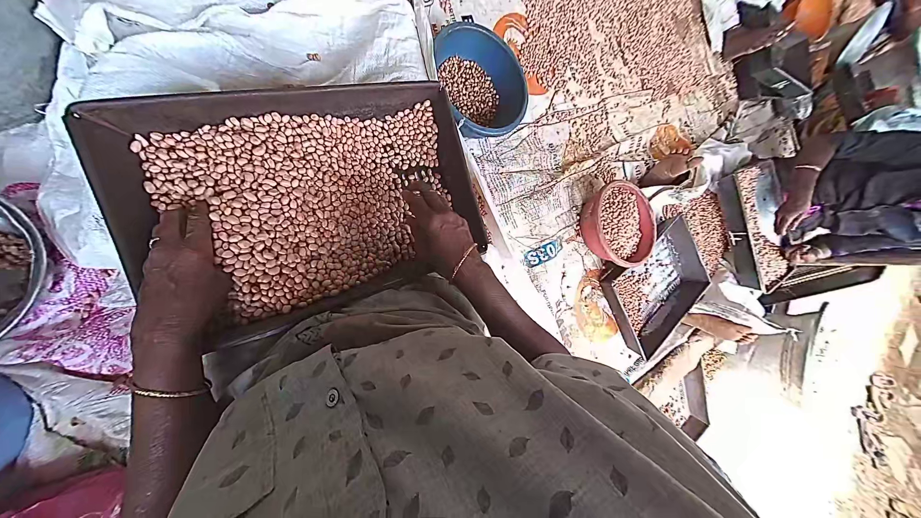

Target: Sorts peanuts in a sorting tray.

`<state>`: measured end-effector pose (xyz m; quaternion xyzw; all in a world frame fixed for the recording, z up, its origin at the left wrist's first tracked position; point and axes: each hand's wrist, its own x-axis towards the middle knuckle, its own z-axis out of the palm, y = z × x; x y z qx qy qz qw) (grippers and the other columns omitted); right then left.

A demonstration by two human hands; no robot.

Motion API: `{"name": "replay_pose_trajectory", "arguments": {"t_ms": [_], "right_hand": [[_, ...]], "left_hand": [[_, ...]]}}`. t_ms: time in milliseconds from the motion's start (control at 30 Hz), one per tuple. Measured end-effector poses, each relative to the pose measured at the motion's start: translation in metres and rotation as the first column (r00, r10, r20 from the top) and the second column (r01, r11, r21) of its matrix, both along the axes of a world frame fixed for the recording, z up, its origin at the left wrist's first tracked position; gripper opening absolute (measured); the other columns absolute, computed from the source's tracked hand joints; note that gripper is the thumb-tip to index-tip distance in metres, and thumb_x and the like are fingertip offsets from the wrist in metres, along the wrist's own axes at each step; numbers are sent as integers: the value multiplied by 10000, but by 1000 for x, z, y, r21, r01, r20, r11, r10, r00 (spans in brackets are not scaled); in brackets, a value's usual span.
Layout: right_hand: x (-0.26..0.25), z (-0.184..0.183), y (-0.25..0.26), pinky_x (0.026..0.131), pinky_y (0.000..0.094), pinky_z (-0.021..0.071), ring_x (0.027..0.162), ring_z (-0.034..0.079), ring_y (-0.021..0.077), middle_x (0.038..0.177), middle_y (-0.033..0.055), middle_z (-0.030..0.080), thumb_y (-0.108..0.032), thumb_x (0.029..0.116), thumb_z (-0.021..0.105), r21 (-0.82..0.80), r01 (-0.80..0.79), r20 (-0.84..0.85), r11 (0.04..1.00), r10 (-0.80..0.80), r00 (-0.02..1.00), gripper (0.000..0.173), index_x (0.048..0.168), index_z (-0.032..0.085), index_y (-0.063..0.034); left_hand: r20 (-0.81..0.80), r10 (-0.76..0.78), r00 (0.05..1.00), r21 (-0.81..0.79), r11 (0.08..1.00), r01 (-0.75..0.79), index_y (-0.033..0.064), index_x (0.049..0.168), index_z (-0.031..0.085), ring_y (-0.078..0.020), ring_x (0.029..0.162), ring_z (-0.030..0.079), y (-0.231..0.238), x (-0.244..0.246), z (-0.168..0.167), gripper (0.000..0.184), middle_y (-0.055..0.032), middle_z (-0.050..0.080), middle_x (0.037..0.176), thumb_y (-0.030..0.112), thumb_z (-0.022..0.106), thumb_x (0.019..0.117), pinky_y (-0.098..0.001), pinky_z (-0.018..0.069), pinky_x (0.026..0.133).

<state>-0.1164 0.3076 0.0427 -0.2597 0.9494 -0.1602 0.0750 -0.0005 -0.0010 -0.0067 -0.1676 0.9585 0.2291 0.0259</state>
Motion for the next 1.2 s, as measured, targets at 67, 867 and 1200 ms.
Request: {"name": "replay_pose_trajectory", "arguments": {"t_ms": [67,867,1200], "right_hand": [[-10,6,19,976,545,528,1329,549,426,1551,237,451,-95,1002,583,196,109,66,975,-124,990,498,1491,510,-39],[-10,12,39,941,565,531,1174,646,424,1378,241,594,-167,1065,498,368,68,233,927,-162,959,443,1480,501,-13],[-75,7,-7,1061,489,496,1387,513,358,1589,186,425,-152,1017,590,-31,-24,22,999,24,999,494,1496,514,-54]], "left_hand": [[-4,-3,1000,6,1000,3,-73,1538,332,-627,1361,389,0,1,0,896,-390,318,1540,-213,708,737,-791,388,1006],[-16,7,1000,-4,1000,-7,-56,1531,353,-618,1368,384,-3,2,-4,858,-367,320,1550,-194,679,750,-791,370,1016],[-31,-8,999,1,1000,8,-80,1519,356,-618,1363,392,-1,1,0,870,-388,343,1523,-225,691,729,-774,379,1030]]}}
